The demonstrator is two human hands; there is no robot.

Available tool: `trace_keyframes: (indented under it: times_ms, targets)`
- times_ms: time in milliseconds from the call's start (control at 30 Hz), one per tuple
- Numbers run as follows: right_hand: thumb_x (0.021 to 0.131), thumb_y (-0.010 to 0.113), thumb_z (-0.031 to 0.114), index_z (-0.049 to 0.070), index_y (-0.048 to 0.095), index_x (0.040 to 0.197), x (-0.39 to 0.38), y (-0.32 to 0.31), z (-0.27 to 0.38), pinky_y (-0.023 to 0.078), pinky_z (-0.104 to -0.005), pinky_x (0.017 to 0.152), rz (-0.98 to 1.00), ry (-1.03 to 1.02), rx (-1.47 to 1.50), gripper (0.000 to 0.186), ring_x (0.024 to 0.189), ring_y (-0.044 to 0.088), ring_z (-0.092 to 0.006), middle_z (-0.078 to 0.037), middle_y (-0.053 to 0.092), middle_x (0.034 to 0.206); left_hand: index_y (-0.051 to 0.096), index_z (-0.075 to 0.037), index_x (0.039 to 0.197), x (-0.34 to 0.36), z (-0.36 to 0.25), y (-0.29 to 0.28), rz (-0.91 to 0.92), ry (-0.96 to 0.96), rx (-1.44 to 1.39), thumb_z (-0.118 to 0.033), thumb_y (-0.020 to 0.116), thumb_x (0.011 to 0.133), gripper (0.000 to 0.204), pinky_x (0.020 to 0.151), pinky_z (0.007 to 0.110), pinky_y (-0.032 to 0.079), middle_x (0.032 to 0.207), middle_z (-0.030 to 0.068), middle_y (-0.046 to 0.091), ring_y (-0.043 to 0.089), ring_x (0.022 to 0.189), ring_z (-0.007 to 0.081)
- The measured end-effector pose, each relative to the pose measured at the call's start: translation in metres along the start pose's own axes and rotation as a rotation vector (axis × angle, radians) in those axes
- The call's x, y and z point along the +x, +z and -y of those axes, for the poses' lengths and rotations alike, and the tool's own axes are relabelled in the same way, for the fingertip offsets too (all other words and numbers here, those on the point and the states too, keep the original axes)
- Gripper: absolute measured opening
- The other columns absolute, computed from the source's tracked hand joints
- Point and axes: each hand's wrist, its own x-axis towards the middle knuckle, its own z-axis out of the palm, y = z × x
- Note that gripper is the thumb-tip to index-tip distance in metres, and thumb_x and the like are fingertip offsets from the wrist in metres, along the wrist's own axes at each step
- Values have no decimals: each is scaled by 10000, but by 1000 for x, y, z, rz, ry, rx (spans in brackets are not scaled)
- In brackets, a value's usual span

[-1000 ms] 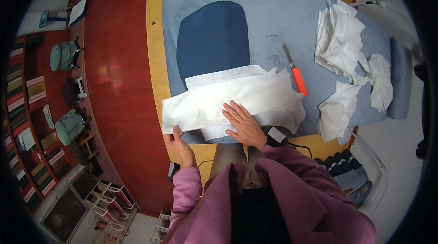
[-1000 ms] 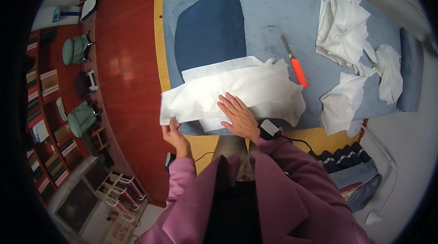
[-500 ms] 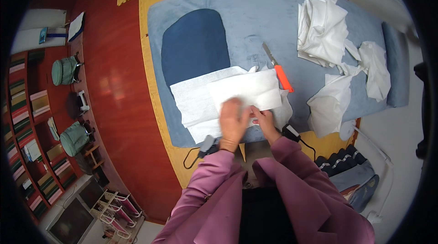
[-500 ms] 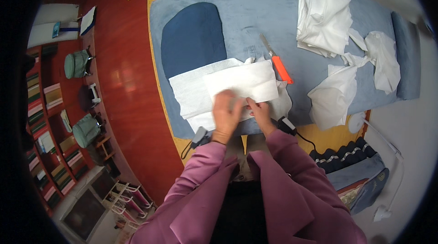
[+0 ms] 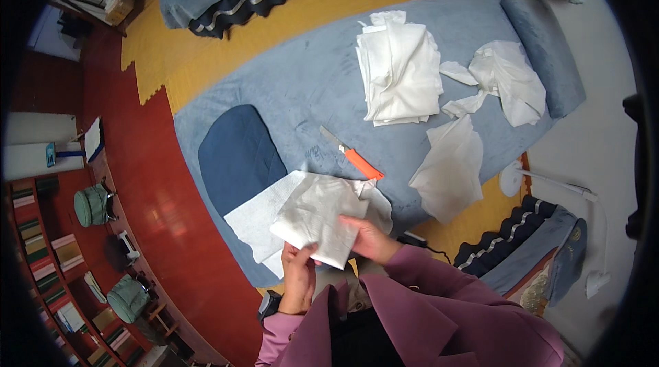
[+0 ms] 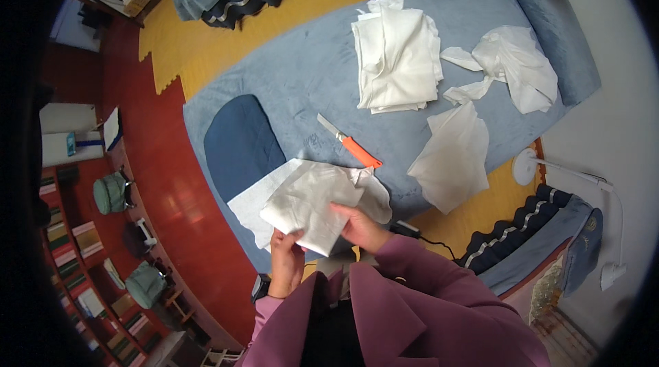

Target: The person folds white fabric pieces on a blue-covered table, then uses an orange utility knife to cut a folded piece into a smaller rectangle. The cut piece is placed on the table.

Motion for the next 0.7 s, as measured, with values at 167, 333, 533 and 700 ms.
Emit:
trace_keyframes:
  times_ms: [167, 333, 533, 700]
  targets:
    - [856, 704, 130, -4, 593, 1241, -46, 66, 134, 514, -293, 853, -73, -661, -604, 423, 964, 657, -153, -46, 671, 1137, 571, 32, 1177, 12, -8, 80, 268, 218, 193, -26, 698, 851, 355, 620, 247, 498, 964, 78, 674, 638, 777, 130]
    - [824, 735, 112, -29, 571, 1265, -46, 99, 279, 502, -300, 887, -52, -881, -755, 492, 1003, 647, -183, -84, 667, 1157, 584, 33, 1174, 105, 27, 165, 469, 21, 267, -93, 728, 884, 347, 676, 243, 480, 938, 52, 660, 607, 779, 92]
    - [855, 714, 147, 26, 556, 1305, 22, 54, 368, 478, -365, 946, -518, -1008, -1202, 493, 1114, 606, -261, -122, 649, 1215, 568, -36, 1262, 120, 71, 100, 332, 133, 401, -126, 658, 933, 352, 691, 234, 468, 867, 33, 653, 612, 777, 105]
    - [896, 663, 300, 79, 488, 1390, 55, 17, 317, 347, -461, 1082, -664, -1585, -2044, 568, 1312, 431, -359, -150, 502, 1414, 607, 0, 1160, 94, 83, -16, -63, 199, 683, -66, 602, 924, 246, 674, 252, 490, 815, 56, 661, 591, 711, 110]
